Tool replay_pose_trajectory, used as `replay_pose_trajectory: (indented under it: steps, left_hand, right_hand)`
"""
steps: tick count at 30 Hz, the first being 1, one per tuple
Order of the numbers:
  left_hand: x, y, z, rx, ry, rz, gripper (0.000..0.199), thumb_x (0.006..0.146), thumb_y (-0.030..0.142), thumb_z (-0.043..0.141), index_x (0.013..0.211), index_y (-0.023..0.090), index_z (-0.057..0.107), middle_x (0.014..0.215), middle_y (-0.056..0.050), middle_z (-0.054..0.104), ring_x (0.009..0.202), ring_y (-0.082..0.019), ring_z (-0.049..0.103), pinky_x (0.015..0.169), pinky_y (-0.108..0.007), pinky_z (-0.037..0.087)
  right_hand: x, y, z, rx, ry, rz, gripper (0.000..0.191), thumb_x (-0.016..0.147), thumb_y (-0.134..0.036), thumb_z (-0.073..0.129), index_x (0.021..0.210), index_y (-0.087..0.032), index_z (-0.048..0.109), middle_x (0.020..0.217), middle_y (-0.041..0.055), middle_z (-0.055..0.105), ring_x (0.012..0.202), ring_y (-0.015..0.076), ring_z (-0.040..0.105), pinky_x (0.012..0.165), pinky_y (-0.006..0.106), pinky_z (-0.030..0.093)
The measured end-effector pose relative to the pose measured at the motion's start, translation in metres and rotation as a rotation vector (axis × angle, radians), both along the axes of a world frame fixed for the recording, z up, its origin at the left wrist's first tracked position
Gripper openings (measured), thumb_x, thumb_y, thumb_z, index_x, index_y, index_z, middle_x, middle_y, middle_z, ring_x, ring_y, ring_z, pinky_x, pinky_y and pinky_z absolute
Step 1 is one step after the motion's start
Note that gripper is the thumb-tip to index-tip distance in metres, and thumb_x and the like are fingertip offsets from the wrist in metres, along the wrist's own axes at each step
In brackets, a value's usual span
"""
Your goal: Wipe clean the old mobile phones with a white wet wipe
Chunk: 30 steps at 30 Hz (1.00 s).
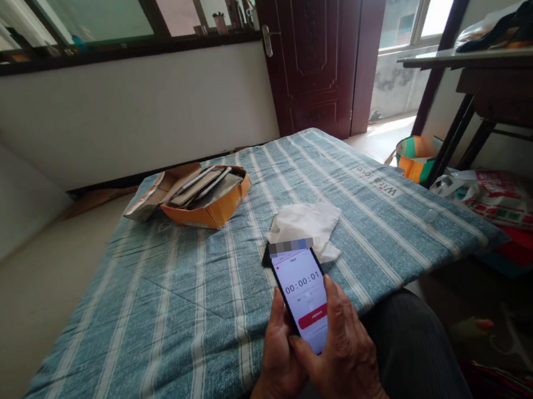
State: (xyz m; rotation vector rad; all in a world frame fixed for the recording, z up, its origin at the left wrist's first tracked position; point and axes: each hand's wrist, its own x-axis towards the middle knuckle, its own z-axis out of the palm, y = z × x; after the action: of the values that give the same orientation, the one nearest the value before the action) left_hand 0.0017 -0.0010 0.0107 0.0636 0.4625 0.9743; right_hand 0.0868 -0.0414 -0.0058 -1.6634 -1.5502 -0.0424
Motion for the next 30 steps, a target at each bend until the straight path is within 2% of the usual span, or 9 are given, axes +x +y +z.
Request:
replay_pose_trajectory:
  steps: [9,14,23,30]
  left_hand:
    - [-0.001,-0.001,-0.003,0.015,-0.003,0.004,0.056,0.09,0.052,0.046,0.117,0.007,0.064,0.106,-0.016,0.072,0.1,-0.03,0.066,0.102,-0.046,0.041]
    - [0.002,-0.005,0.0,0.059,0.001,-0.041,0.057,0.09,0.053,0.046,0.117,0.005,0.063,0.106,-0.018,0.071,0.105,-0.03,0.064,0.103,-0.044,0.039]
    - [0.036,-0.004,0.013,0.142,-0.07,-0.178,0.064,0.091,0.058,0.037,0.111,0.004,0.067,0.099,-0.018,0.072,0.108,-0.031,0.062,0.104,-0.045,0.037]
    - [0.059,-0.005,0.02,0.185,-0.075,-0.242,0.066,0.092,0.058,0.035,0.114,0.004,0.065,0.103,-0.019,0.071,0.111,-0.031,0.061,0.105,-0.043,0.036]
  right_hand:
    - [-0.001,-0.001,0.002,-0.031,0.017,-0.004,0.091,0.075,-0.046,0.065,0.147,-0.016,0.018,0.122,0.0198,0.058,0.102,0.0361,0.062,0.073,0.048,0.056]
    - [0.005,-0.004,0.006,-0.076,0.035,-0.002,0.093,0.074,-0.047,0.066,0.148,-0.016,0.017,0.127,0.0202,0.056,0.104,0.0361,0.062,0.074,0.048,0.056]
    - [0.032,-0.011,0.022,-0.141,0.087,-0.179,0.094,0.07,-0.049,0.067,0.146,-0.013,0.024,0.111,0.0188,0.064,0.09,0.0347,0.067,0.067,0.044,0.056]
    - [0.052,-0.018,0.023,-0.145,0.121,-0.254,0.097,0.07,-0.052,0.067,0.147,-0.015,0.022,0.12,0.0204,0.061,0.097,0.0354,0.066,0.072,0.043,0.055]
